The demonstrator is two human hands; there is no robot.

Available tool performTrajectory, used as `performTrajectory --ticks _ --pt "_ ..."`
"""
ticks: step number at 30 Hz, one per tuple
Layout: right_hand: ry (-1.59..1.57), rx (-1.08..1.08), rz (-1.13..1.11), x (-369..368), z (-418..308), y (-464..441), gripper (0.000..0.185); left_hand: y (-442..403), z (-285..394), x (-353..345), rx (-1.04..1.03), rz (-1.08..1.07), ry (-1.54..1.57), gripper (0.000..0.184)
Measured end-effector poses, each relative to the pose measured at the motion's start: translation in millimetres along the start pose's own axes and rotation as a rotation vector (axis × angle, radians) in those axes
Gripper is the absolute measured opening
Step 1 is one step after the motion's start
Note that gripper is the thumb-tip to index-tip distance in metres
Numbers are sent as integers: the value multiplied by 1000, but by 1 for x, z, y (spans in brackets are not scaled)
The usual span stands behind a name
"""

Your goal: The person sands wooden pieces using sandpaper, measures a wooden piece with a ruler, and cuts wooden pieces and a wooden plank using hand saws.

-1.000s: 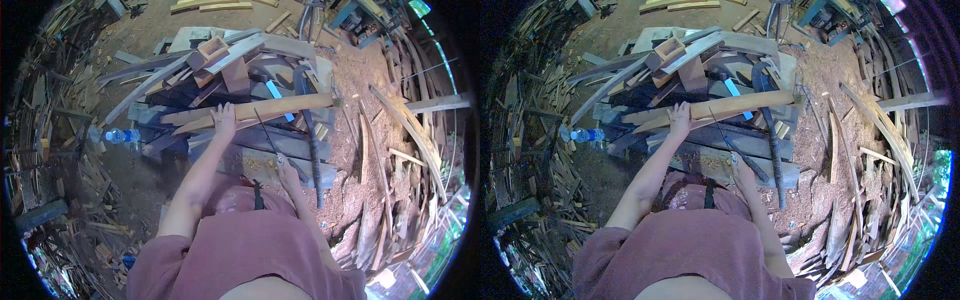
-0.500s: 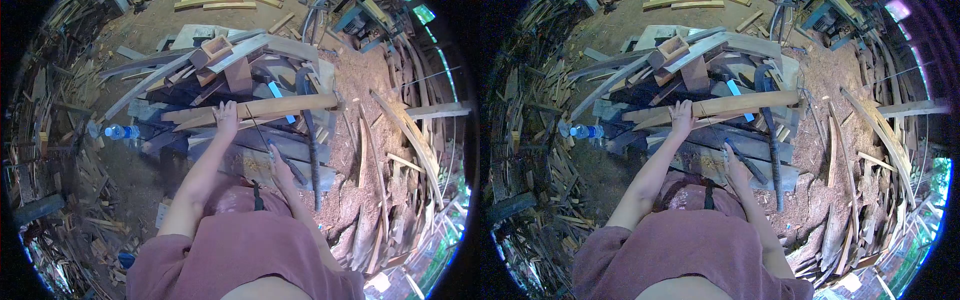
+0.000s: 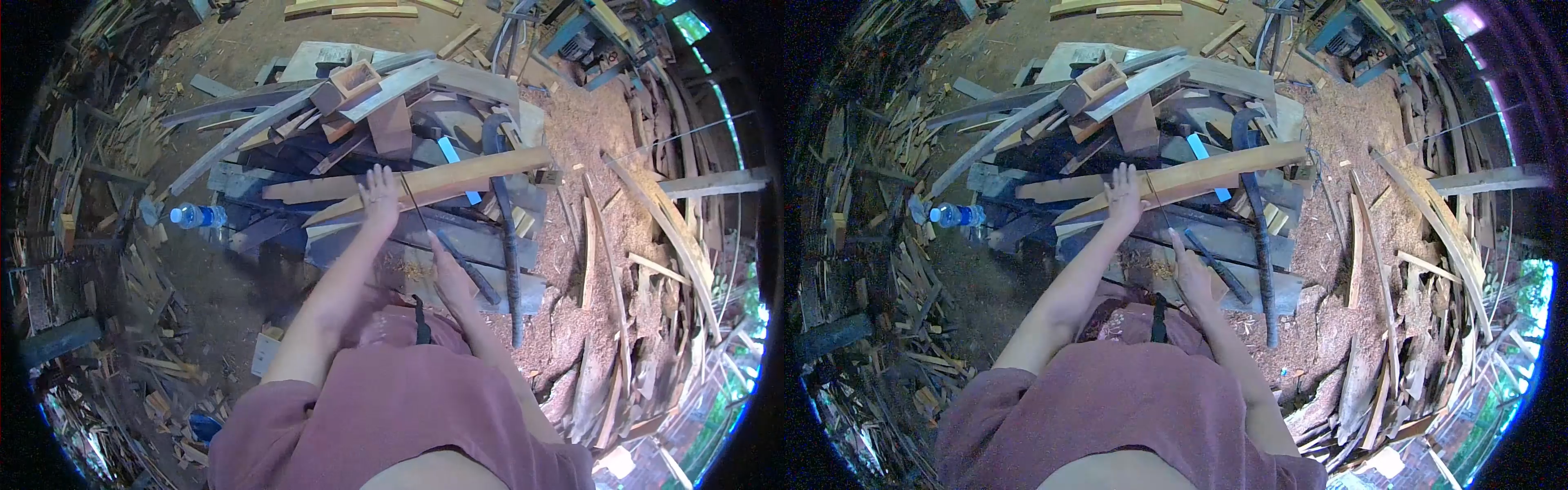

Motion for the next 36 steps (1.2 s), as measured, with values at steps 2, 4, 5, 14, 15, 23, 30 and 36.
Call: performTrajectory --ticks 2,4,5,14,15,23,30,36 --pt "7 -14 -15 -3 -1 -3 57 6 -13 8 0 -52 -75 80" --pt "52 -37 -12 -7 -2 -5 59 12 -25 8 -5 -92 -59 69" --pt "49 -36 -16 -6 -4 -7 59 11 -30 4 -60 -19 -150 55" --pt "160 12 106 -24 -10 -59 66 13 -32 7 -79 -35 -114 55" --pt "149 59 140 -22 -8 -48 65 11 -30 6 -80 -33 -109 55" --pt "167 125 188 -19 -2 -27 62 11 -34 1 -62 -34 -79 62" --pt "188 103 178 -21 -3 -31 63 10 -31 9 -55 -66 -75 62" --pt "153 18 29 -3 -20 -21 64 10 -31 4 -65 -35 -112 61"
Point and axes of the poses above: each hand's wrist, its own y-axis away from the middle knuckle, its own x-axis out of the back of the hand, z = x × y, the point moved 3 cm from there along -y, towards the middle knuckle, and after that the axes turned 2 degrees about -z, right-handed, at the moved point
